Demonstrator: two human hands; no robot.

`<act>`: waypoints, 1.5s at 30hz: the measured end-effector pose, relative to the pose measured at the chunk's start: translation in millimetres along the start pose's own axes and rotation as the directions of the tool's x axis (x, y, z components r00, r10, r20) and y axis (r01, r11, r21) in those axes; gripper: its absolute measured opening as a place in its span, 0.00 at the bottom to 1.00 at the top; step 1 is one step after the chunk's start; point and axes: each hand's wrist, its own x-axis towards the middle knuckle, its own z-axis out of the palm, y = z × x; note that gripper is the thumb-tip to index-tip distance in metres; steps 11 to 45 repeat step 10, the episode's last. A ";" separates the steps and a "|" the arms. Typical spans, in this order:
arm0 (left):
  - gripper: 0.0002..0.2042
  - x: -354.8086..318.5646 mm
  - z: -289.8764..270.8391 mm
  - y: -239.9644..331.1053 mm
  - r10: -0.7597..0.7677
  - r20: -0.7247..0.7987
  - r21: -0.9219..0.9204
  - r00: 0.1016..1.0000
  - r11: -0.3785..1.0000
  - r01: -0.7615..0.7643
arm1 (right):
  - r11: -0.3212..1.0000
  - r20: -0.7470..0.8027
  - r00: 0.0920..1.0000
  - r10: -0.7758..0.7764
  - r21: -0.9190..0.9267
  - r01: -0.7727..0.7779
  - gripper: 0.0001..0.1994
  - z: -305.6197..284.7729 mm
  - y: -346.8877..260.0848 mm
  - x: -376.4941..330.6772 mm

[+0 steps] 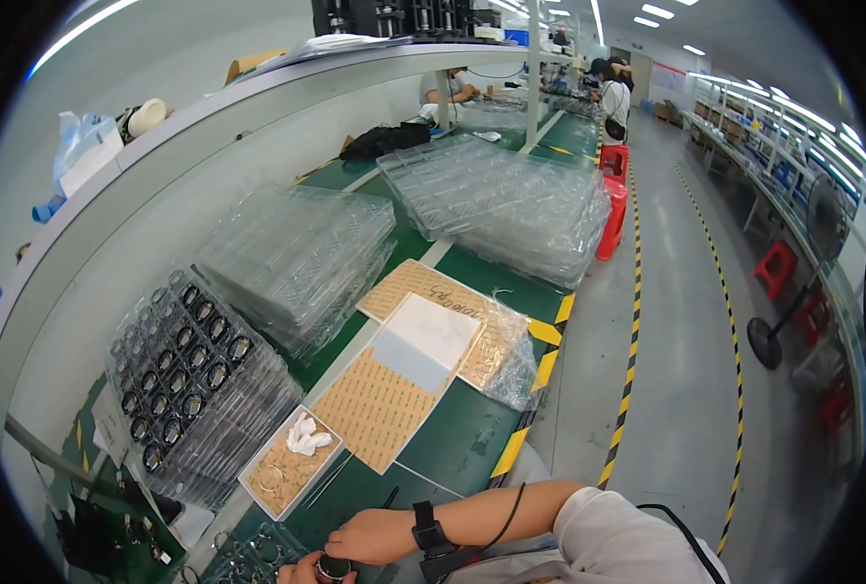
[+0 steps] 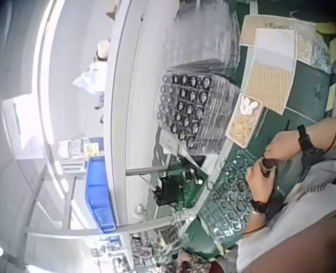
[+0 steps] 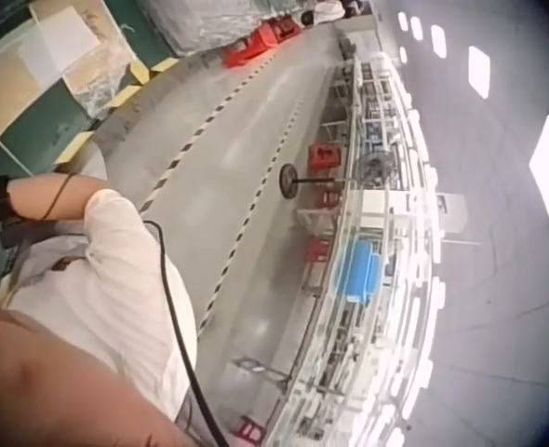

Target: The person picks up a watch case from a tray and uses a small tool to scrape the inner rim. After cleaning the rim, the person places the case back into the tray and repeats the process with another.

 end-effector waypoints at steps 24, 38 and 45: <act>0.22 -2.2 -4.0 -8.4 0.002 -0.035 0.152 0.999 0.988 0.004 | 0.940 -0.019 0.962 0.274 -0.206 -0.271 0.17 1.8 10.8 11.2; 0.22 -2.2 -4.0 -8.4 0.002 -0.035 0.152 0.999 0.988 0.004 | 0.940 -0.019 0.962 0.274 -0.206 -0.271 0.17 1.8 10.8 11.2; 0.22 -2.2 -4.0 -8.4 0.002 -0.035 0.152 0.999 0.988 0.004 | 0.940 -0.019 0.962 0.274 -0.206 -0.271 0.17 1.8 10.8 11.2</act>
